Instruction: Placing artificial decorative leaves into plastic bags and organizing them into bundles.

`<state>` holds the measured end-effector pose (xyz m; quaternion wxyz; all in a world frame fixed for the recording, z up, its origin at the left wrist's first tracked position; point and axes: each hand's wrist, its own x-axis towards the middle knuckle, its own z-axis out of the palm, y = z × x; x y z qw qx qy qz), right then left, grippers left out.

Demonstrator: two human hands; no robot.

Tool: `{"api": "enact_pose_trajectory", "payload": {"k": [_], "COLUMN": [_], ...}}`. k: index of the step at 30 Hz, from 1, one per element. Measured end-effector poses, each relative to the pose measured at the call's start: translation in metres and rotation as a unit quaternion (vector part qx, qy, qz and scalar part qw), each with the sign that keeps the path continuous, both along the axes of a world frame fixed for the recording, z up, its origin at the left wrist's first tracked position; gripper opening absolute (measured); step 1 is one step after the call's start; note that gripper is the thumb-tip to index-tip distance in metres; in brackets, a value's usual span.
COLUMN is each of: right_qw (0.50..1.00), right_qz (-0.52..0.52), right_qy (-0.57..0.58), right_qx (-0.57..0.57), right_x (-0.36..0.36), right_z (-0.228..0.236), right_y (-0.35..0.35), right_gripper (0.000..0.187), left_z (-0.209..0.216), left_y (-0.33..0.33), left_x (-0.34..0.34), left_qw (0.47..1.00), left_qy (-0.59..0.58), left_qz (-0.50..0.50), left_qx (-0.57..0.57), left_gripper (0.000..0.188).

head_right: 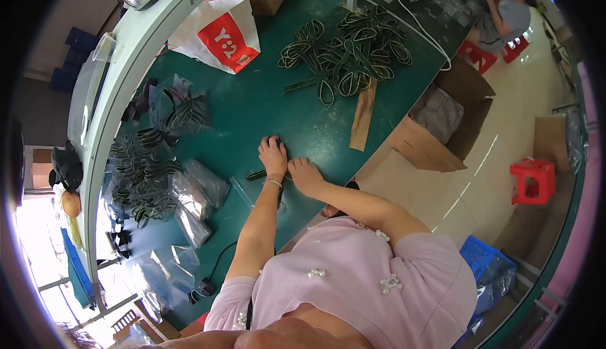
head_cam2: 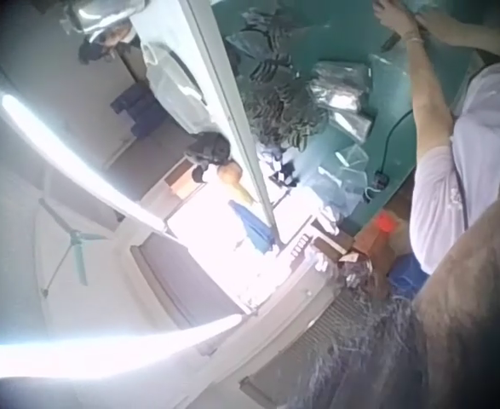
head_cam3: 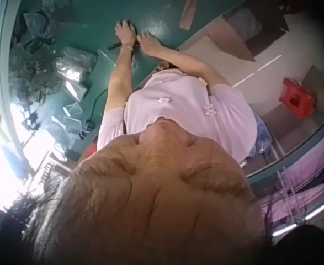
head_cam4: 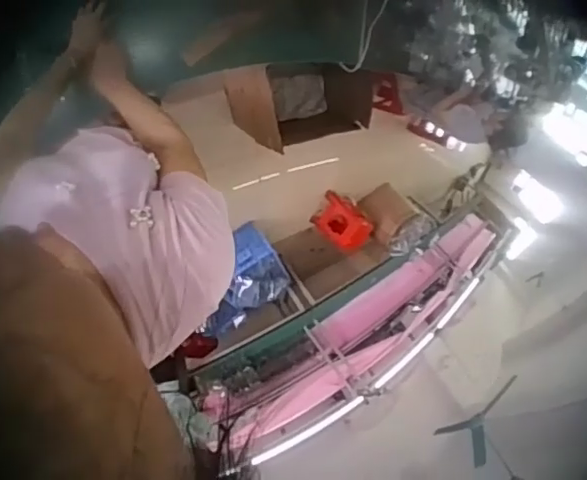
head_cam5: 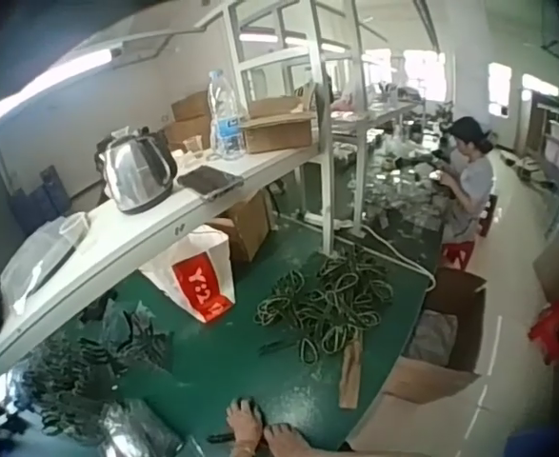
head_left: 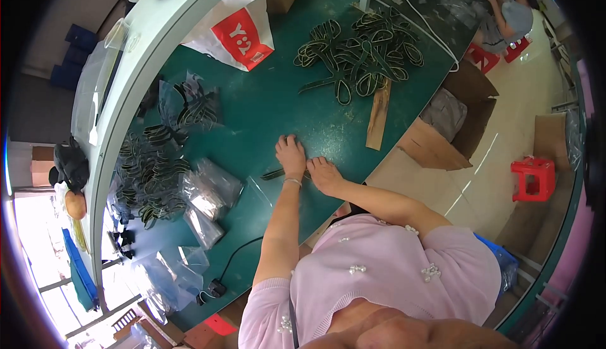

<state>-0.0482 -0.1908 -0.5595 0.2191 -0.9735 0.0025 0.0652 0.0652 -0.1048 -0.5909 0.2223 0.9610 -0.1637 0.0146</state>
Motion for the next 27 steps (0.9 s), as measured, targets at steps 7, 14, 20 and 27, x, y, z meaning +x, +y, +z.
{"api": "enact_pose_trajectory", "payload": {"k": [7, 14, 20, 27], "right_qw": [0.984, 0.983, 0.957, 0.97], "right_qz": [0.134, -0.04, -0.123, -0.089], "right_qy": [0.087, -0.151, -0.246, -0.009], "right_qx": [0.078, 0.099, -0.087, -0.224], "right_x": [0.014, 0.11, 0.193, 0.222], "right_z": [0.025, 0.069, 0.094, 0.089], "right_y": [-0.045, -0.185, -0.301, -0.336], "right_gripper": [0.062, 0.024, 0.019, 0.04], "left_z": [-0.003, 0.014, 0.037, 0.114], "left_y": [-0.005, -0.005, -0.009, 0.038], "left_x": [-0.002, -0.011, -0.01, -0.035], "left_qw": [0.999, 0.998, 0.999, 0.988], "left_qy": [-0.03, 0.006, 0.023, -0.025], "left_qz": [0.028, 0.022, 0.04, 0.026], "left_qx": [0.031, 0.065, 0.007, -0.151], "left_gripper": [0.031, 0.043, 0.056, 0.048]}}
